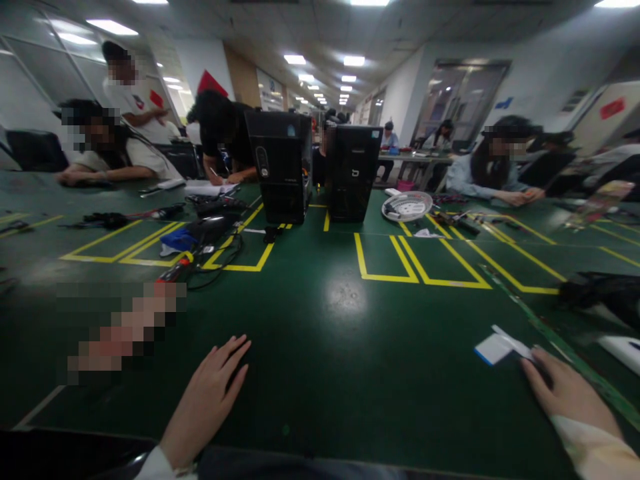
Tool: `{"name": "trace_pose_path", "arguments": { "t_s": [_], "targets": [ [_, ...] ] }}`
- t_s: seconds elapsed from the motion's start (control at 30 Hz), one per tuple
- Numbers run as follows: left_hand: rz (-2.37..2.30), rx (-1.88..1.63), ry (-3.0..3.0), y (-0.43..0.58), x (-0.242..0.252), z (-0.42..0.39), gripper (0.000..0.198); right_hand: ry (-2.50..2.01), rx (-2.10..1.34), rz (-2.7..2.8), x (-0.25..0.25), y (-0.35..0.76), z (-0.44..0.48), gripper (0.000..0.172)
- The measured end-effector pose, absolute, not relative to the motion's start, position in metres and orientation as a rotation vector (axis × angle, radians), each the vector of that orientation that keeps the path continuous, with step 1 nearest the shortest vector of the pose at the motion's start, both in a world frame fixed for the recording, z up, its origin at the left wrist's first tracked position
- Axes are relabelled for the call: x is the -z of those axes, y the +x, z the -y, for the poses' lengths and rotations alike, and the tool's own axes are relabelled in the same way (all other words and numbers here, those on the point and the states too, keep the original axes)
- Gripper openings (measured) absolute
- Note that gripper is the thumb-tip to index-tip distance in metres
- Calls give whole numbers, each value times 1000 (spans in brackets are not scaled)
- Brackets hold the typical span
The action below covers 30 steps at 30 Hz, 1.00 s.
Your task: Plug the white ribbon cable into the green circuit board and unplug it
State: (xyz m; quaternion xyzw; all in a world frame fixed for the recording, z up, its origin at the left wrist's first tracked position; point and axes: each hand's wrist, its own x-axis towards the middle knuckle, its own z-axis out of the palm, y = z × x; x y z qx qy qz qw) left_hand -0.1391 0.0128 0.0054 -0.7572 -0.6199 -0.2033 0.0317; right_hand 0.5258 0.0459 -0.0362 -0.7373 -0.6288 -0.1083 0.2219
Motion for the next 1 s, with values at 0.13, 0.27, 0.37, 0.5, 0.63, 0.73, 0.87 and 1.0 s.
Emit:
{"name": "trace_pose_path", "arguments": {
  "t_s": [0.13, 0.27, 0.37, 0.5, 0.63, 0.73, 0.87, 1.0],
  "targets": [
    [1900, 599, -2332, -138, -7, -13, 42, -2005, 110, 1824, 22, 470, -41, 64],
    [1901, 567, -2333, -138, -8, -13, 42, -1765, 25, 2080, 14, 385, -40, 62],
    [1902, 580, -2329, -138, -8, -13, 41, -1565, -28, 2302, 11, 316, -39, 54],
    [1905, 613, -2332, -138, -8, -13, 41, -1388, -64, 2454, 3, 232, -36, 50],
    [1891, 632, -2332, -139, -6, -13, 41, -1283, -132, 2590, -8, 166, -32, 51],
    [1891, 605, -2330, -139, -5, -13, 41, -1258, -190, 2621, -14, 131, -29, 53],
    [1887, 583, -2321, -139, -4, -13, 41, -1272, -239, 2646, -17, 110, -26, 56],
    [1887, 574, -2317, -139, -4, -14, 42, -1281, -256, 2650, -19, 107, -26, 55]
  ]
}}
